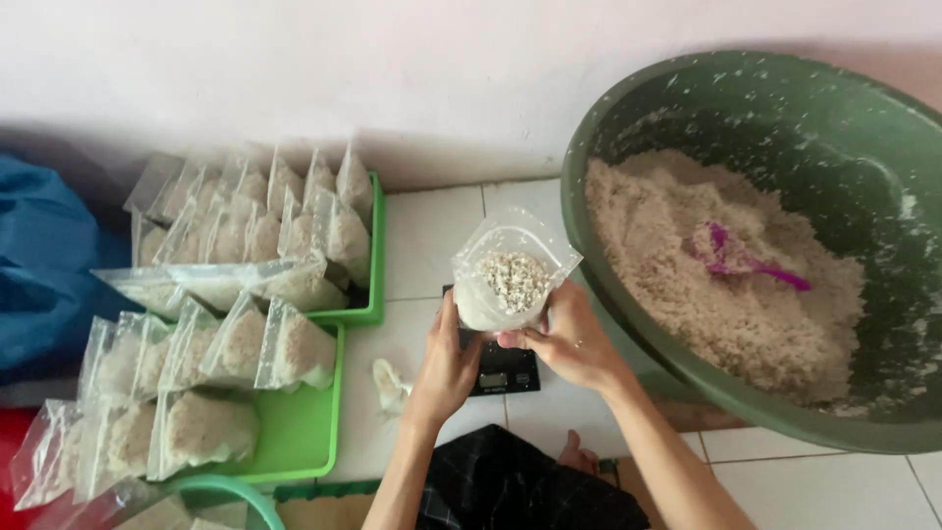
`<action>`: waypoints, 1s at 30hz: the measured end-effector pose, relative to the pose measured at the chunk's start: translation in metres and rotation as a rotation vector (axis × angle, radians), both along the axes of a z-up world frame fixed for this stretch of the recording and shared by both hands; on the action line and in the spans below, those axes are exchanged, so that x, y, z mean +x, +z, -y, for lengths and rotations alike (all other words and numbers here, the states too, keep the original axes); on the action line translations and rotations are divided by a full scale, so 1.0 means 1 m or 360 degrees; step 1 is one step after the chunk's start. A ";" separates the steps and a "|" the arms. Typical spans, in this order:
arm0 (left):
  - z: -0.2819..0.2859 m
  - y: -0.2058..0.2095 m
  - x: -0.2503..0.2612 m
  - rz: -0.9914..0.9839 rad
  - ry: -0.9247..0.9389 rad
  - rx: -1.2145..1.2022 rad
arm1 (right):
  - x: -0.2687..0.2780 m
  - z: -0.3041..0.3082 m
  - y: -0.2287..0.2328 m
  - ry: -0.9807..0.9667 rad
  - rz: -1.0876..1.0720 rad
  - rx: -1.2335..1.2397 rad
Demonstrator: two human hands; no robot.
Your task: Filling plastic bags with grain from a large tub using a scoop, weighing each bag on a digital scale, and placing them in a tray.
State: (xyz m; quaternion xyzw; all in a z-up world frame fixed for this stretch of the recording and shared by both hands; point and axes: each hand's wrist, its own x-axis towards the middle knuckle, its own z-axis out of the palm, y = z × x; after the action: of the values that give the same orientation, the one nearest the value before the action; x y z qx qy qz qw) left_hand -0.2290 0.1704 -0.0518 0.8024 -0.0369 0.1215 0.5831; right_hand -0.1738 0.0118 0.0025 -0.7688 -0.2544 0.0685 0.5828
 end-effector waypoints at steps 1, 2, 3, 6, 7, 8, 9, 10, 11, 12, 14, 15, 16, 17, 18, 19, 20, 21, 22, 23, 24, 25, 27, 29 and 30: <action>-0.001 -0.007 -0.003 -0.0010 0.0008 -0.0006 | 0.001 -0.004 -0.018 0.0008 -0.0010 -0.0006; -0.001 -0.013 -0.007 -0.0059 0.0067 0.0035 | 0.002 -0.007 -0.036 -0.0030 -0.0136 0.0078; -0.001 -0.019 -0.007 -0.0100 0.0120 0.0079 | 0.005 -0.010 -0.053 -0.0074 -0.0254 0.0165; 0.003 -0.052 -0.009 -0.0173 0.0222 -0.0019 | 0.007 -0.010 -0.121 -0.0231 -0.0431 0.0173; 0.007 -0.070 -0.010 -0.0189 0.0228 -0.0023 | 0.002 -0.012 -0.136 -0.0226 -0.0447 0.0167; 0.010 -0.087 -0.010 -0.0179 0.0320 -0.0013 | -0.003 -0.014 -0.151 -0.0345 -0.0441 0.0222; 0.012 -0.104 -0.008 -0.0157 0.0412 0.0000 | -0.005 -0.018 -0.164 -0.0461 -0.0423 0.0281; 0.013 -0.121 -0.005 -0.0161 0.0418 -0.0001 | -0.006 -0.021 -0.175 -0.0456 -0.0427 0.0278; 0.014 -0.140 -0.005 -0.0156 0.0458 -0.0009 | -0.008 -0.022 -0.187 -0.0519 -0.0402 0.0293; 0.016 -0.159 -0.005 -0.0151 0.0497 -0.0017 | -0.011 -0.022 -0.200 -0.0582 -0.0376 0.0307; 0.013 -0.164 -0.003 -0.0136 0.0490 0.0002 | -0.013 -0.023 -0.211 -0.0620 -0.0364 0.0280; 0.013 -0.167 -0.003 -0.0114 0.0485 0.0021 | -0.014 -0.021 -0.217 -0.0655 -0.0345 0.0256; 0.015 -0.170 -0.001 -0.0129 0.0482 0.0015 | -0.015 -0.020 -0.215 -0.0659 -0.0357 0.0245; 0.015 -0.173 0.001 -0.0110 0.0491 0.0010 | -0.014 -0.021 -0.214 -0.0661 -0.0297 0.0180; 0.014 -0.176 0.002 -0.0091 0.0501 0.0004 | -0.014 -0.023 -0.212 -0.0663 -0.0236 0.0114; 0.014 -0.179 0.005 -0.0095 0.0501 0.0003 | -0.015 -0.025 -0.204 -0.0663 -0.0240 0.0111; 0.013 -0.183 0.007 -0.0105 0.0502 0.0013 | -0.015 -0.027 -0.197 -0.0677 -0.0195 0.0098; 0.014 -0.186 0.007 -0.0123 0.0505 0.0020 | -0.017 -0.029 -0.189 -0.0690 -0.0158 0.0078; 0.012 -0.188 0.007 -0.0136 0.0508 0.0015 | -0.017 -0.029 -0.194 -0.0687 -0.0168 0.0069; 0.010 -0.190 0.007 -0.0130 0.0482 0.0004 | -0.016 -0.029 -0.199 -0.0675 -0.0165 0.0061; 0.009 -0.192 0.007 -0.0125 0.0456 -0.0008 | -0.016 -0.028 -0.204 -0.0663 -0.0163 0.0053; 0.009 -0.187 0.007 -0.0132 0.0453 -0.0012 | -0.015 -0.027 -0.199 -0.0666 -0.0168 0.0047; 0.009 -0.177 0.005 -0.0130 0.0416 -0.0057 | -0.013 -0.027 -0.189 -0.0608 -0.0157 0.0046; 0.007 -0.177 0.004 -0.0146 0.0387 -0.0092 | -0.012 -0.021 -0.198 -0.0594 -0.0160 -0.0014; 0.006 -0.176 0.004 -0.0154 0.0359 -0.0122 | -0.011 -0.019 -0.203 -0.0578 -0.0155 -0.0067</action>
State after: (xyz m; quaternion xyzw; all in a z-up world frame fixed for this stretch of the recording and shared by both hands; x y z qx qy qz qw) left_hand -0.2251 0.1643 -0.2282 0.7836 0.0863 0.1489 0.5970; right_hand -0.1847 0.0304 -0.2003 -0.8098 -0.0813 0.0046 0.5811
